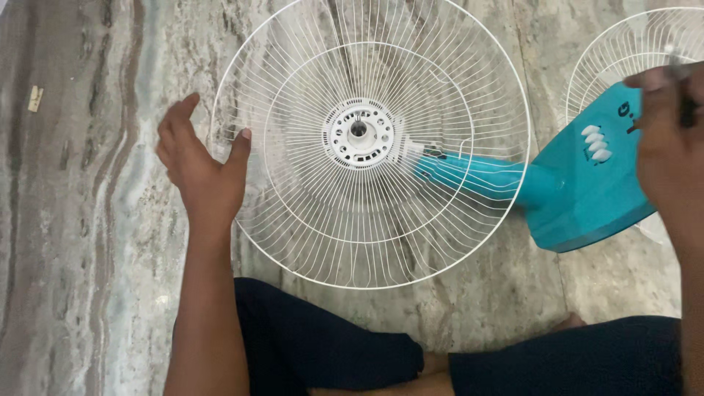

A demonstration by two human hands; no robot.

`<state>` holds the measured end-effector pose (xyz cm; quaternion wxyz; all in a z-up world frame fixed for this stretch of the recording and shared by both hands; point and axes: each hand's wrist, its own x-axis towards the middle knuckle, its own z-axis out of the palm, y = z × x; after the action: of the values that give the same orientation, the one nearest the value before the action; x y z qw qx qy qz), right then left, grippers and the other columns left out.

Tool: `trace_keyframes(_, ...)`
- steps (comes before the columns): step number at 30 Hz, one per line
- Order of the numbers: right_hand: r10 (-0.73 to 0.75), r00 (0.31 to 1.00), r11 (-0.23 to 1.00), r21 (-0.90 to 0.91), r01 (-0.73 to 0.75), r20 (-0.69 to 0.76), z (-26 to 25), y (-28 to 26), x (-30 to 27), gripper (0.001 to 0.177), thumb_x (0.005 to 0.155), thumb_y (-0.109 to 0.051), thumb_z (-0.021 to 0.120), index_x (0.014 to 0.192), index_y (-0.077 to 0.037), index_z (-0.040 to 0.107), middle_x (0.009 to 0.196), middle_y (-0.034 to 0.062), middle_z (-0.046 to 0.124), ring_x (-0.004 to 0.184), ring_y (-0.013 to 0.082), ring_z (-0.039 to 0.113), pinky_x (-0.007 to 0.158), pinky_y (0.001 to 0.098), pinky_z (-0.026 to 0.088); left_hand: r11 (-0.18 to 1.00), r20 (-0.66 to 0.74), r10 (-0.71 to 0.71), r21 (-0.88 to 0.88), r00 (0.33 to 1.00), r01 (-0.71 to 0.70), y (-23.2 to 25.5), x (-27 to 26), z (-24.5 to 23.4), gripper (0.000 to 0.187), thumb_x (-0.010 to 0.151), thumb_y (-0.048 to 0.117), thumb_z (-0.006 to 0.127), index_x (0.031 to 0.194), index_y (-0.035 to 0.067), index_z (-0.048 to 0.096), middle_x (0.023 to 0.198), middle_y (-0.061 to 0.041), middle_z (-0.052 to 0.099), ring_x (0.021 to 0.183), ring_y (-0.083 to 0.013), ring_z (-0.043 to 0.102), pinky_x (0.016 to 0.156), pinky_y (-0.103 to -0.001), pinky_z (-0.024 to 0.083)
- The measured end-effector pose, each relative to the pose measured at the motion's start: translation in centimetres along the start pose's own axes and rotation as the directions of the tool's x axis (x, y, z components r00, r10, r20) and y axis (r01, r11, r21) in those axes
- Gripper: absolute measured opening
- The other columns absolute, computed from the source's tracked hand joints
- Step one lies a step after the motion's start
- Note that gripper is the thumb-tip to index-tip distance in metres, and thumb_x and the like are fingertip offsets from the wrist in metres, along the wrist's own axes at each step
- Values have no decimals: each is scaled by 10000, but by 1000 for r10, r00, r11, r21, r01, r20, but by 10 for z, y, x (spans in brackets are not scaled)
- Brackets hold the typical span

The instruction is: The person disassembles a small table fan by removing the front grille, unscrewing the blade nut, detaching the fan blades, and then removing the rear grille and motor housing cover using a screwdriver.

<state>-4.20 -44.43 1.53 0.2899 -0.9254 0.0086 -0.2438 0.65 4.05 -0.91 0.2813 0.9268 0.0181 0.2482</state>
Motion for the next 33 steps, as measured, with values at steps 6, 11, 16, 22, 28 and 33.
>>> trace_keyframes(6, -241, 965, 904, -337, 262, 103, 21, -68, 3, 245, 1014, -180, 721, 1171, 8, 728, 932, 207, 643, 786, 332, 681, 684, 408, 546, 433, 554, -531, -473, 641, 767, -7, 15, 6, 529, 918, 292, 649, 1401, 144, 494, 1273, -120, 696, 1078, -254, 704, 843, -393, 591)
trace_keyframes(11, -28, 974, 942, -320, 102, 227, 46, -60, 11, 561, 950, -239, 735, 1356, 122, 594, 935, 250, 710, 794, 355, 720, 658, 423, 555, 382, 626, -490, -473, 607, 794, 4, 18, 2, 425, 1005, 335, 452, 1326, 85, 575, 1161, -162, 740, 999, -293, 756, 817, -417, 629)
trace_keyframes(16, 225, 883, 967, 19, -255, 411, 61, -44, 4, 382, 1018, -163, 612, 1311, 83, 618, 882, 231, 746, 816, 261, 765, 705, 379, 570, 352, 610, -472, -532, 637, 770, 5, 17, 1, 417, 1025, 329, 435, 1302, 59, 589, 1148, -195, 747, 940, -312, 777, 766, -399, 636)
trace_keyframes(22, 227, 899, 933, 181, -311, 374, 63, -41, 4, 322, 1040, -83, 552, 1310, 83, 612, 806, 196, 719, 754, 233, 757, 636, 333, 555, 351, 580, -447, -586, 681, 730, 6, 18, -4, 452, 1029, 377, 436, 1293, 47, 596, 1141, -207, 755, 927, -327, 791, 741, -400, 640)
trace_keyframes(28, 160, 938, 935, 259, -243, 307, 47, -49, 12, 296, 1080, -57, 534, 1332, 78, 611, 808, 141, 694, 739, 200, 732, 641, 309, 526, 346, 570, -381, -642, 728, 684, 10, 22, -10, 575, 1007, 478, 441, 1375, 54, 565, 1221, -204, 740, 1012, -338, 778, 821, -418, 610)
trace_keyframes(33, 191, 950, 878, 390, -278, 246, 21, -71, 19, 266, 1103, -32, 522, 1328, 52, 636, 823, 139, 651, 746, 187, 711, 648, 296, 541, -105, 537, -285, -841, 794, 531, 9, 14, -5, 815, 979, 632, 394, 1514, 24, 489, 1394, -199, 679, 1243, -367, 711, 1031, -450, 537)
